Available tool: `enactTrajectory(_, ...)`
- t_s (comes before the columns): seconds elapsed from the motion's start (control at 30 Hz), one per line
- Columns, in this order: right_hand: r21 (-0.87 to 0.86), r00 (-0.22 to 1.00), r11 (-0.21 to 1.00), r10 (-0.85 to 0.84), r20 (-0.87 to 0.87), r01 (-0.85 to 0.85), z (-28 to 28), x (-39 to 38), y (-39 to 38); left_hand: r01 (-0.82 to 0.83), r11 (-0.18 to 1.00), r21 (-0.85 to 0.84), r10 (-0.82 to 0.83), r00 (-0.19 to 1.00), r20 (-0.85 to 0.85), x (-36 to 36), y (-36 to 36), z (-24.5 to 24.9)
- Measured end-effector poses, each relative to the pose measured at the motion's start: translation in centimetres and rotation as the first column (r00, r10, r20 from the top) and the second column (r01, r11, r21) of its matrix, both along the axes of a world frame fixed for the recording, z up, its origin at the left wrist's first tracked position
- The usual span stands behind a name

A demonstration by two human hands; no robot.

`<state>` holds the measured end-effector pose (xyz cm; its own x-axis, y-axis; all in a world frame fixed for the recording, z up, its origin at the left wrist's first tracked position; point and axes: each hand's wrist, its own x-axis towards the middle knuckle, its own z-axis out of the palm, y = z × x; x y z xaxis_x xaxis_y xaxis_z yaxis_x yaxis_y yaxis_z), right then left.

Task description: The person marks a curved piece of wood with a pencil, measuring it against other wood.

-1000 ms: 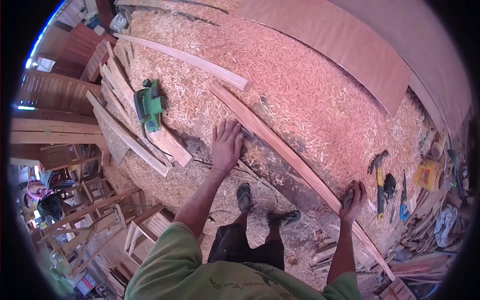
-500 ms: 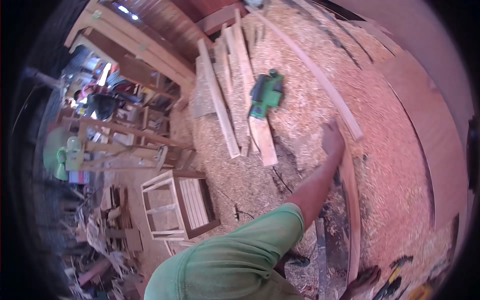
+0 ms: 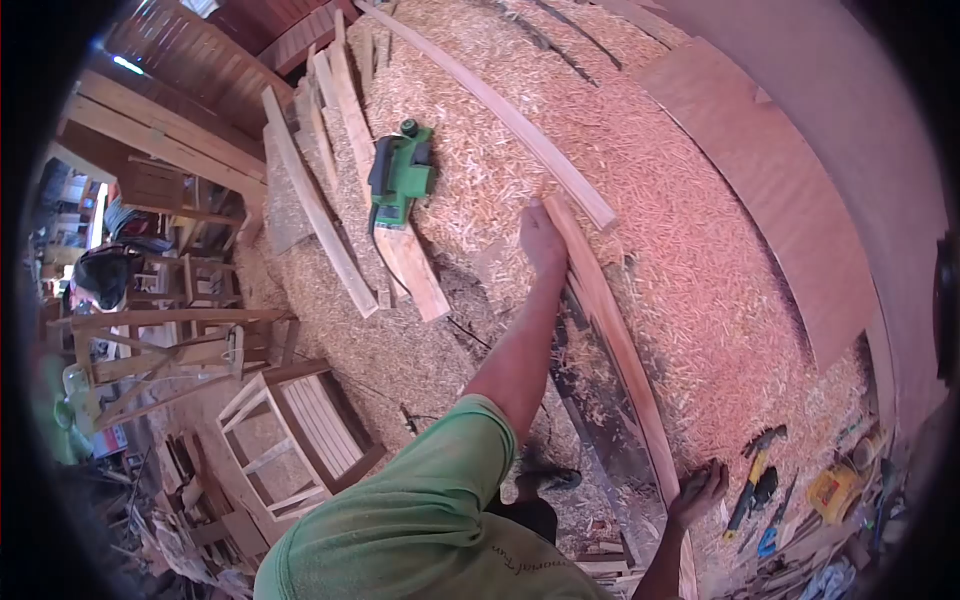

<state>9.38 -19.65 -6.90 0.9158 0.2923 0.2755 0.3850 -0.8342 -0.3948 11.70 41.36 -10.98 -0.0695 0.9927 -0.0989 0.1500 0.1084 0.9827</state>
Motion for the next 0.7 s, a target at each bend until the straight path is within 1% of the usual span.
enactTrajectory(0.07, -0.123, 0.995, 0.991, 0.058, 0.087, -0.047, 0.9, 0.0, 0.1, -0.023, 0.987, 0.161, 0.045, 0.99, -0.134, 0.0, 1.0, -3.8)
enactTrajectory(0.1, -0.131, 0.995, 0.99, 0.054, 0.087, -0.042, 1.2, 0.2, 0.2, -0.024, 0.969, 0.247, 0.073, 0.979, -0.193, 0.1, 1.3, -5.4)
enactTrajectory(0.2, -0.135, 0.999, 0.991, 0.011, 0.048, -0.004, 1.2, -0.1, 0.3, -0.082, 0.997, 0.01, 0.081, 0.955, -0.285, -0.7, 1.3, -6.7)
enactTrajectory(0.23, -0.115, 0.998, 0.993, 0.021, 0.061, -0.014, 1.0, 0.2, 0.3, -0.043, 0.993, -0.111, 0.028, 0.99, -0.136, -1.0, 0.9, -4.5)
enactTrajectory(0.27, -0.097, 0.997, 0.995, 0.023, 0.068, -0.017, 0.9, 0.2, 0.2, 0.021, 0.974, -0.227, -0.019, 1.0, 0.012, -1.6, 0.1, -0.8)
enactTrajectory(0.3, -0.083, 0.997, 0.996, 0.023, 0.068, -0.018, 1.1, -0.2, 0.0, 0.099, 0.936, -0.338, -0.048, 0.987, 0.155, -2.3, -0.6, 0.9)
enactTrajectory(0.33, -0.094, 1.0, 0.996, 0.003, 0.031, 0.0, 1.2, -0.3, 0.0, 0.114, 0.937, -0.329, -0.029, 0.967, 0.254, -2.4, -0.2, 0.0)
enactTrajectory(0.37, -0.1, 1.0, 0.995, -0.006, 0.03, 0.009, 1.3, -0.5, 0.1, 0.12, 0.967, -0.225, -0.095, 0.988, 0.119, -1.9, -0.1, -1.1)
enactTrajectory(0.43, -0.11, 0.999, 0.994, -0.014, 0.03, 0.017, 1.7, -0.3, 0.3, 0.171, 0.985, -0.006, -0.17, 0.972, -0.162, -1.1, -0.2, -2.6)
enactTrajectory(0.47, -0.108, 1.0, 0.994, -0.022, 0.021, 0.025, 2.5, -0.4, 0.9, 0.161, 0.983, -0.09, -0.15, 0.982, 0.115, -1.1, -0.8, -1.3)
enactTrajectory(0.53, -0.086, 0.999, 0.996, -0.036, 0.02, 0.037, 2.2, -0.3, 0.7, 0.362, 0.887, -0.285, -0.276, 0.913, 0.3, -2.9, -0.8, 0.0)
enactTrajectory(0.6, -0.06, 0.998, 0.996, -0.059, 0.017, 0.06, 1.9, -0.3, 0.7, 0.509, 0.803, -0.31, -0.341, 0.82, 0.46, -4.5, 0.0, -0.4)
enactTrajectory(0.63, -0.078, 0.998, 0.995, -0.065, 0.028, 0.067, 1.8, -0.2, 0.5, 0.577, 0.752, -0.318, -0.362, 0.766, 0.532, -5.3, 0.4, -0.6)
enactTrajectory(0.7, -0.105, 0.995, 0.991, -0.084, 0.047, 0.088, 1.3, -0.2, 0.6, 0.613, 0.746, -0.259, -0.335, 0.682, 0.65, -5.8, 0.0, -0.9)
